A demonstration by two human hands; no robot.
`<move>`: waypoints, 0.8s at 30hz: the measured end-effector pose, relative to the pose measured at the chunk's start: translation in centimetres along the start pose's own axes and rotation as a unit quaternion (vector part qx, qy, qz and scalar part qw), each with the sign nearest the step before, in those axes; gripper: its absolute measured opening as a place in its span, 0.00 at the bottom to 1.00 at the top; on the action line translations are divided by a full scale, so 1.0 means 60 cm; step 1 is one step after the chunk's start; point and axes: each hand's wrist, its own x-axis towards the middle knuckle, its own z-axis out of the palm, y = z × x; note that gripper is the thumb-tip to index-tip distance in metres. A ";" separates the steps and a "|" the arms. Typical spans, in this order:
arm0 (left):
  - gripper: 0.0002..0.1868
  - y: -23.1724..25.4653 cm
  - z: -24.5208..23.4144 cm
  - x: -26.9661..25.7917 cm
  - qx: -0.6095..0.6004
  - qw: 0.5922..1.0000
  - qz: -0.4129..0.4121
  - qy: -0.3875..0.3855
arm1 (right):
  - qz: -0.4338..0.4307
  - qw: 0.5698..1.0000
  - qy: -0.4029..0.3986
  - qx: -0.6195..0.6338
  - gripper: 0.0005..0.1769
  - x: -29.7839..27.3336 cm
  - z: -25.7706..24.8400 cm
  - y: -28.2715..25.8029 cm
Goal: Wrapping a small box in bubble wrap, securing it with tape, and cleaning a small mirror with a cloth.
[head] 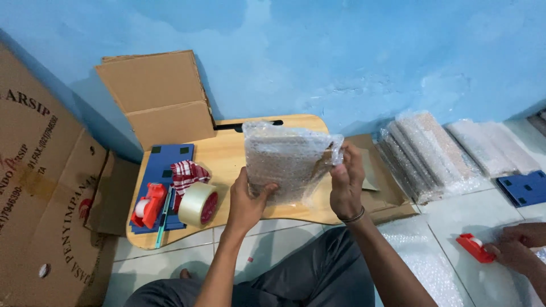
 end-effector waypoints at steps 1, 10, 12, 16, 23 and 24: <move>0.24 0.003 -0.001 0.003 0.000 1.000 0.000 0.000 | 0.000 1.000 0.000 0.000 0.29 0.001 0.000 0.000; 0.40 0.077 -0.021 0.033 0.037 0.997 0.070 -0.005 | 0.030 0.994 0.024 -0.099 0.15 0.026 0.024 -0.030; 0.44 0.115 -0.026 0.049 -0.014 0.990 0.134 0.029 | 0.027 0.993 0.028 -0.109 0.14 0.024 0.017 -0.009; 0.31 0.099 -0.035 0.100 -0.024 0.983 0.179 0.021 | 0.013 0.993 0.014 -0.118 0.11 0.043 0.022 -0.042; 0.11 0.141 -0.051 0.116 -0.135 0.983 0.107 -0.054 | 0.036 0.988 -0.111 -0.097 0.43 0.073 -0.015 -0.073; 0.12 0.145 -0.050 0.113 -0.157 0.983 0.085 -0.046 | 0.041 0.986 -0.138 -0.086 0.48 0.077 -0.016 -0.079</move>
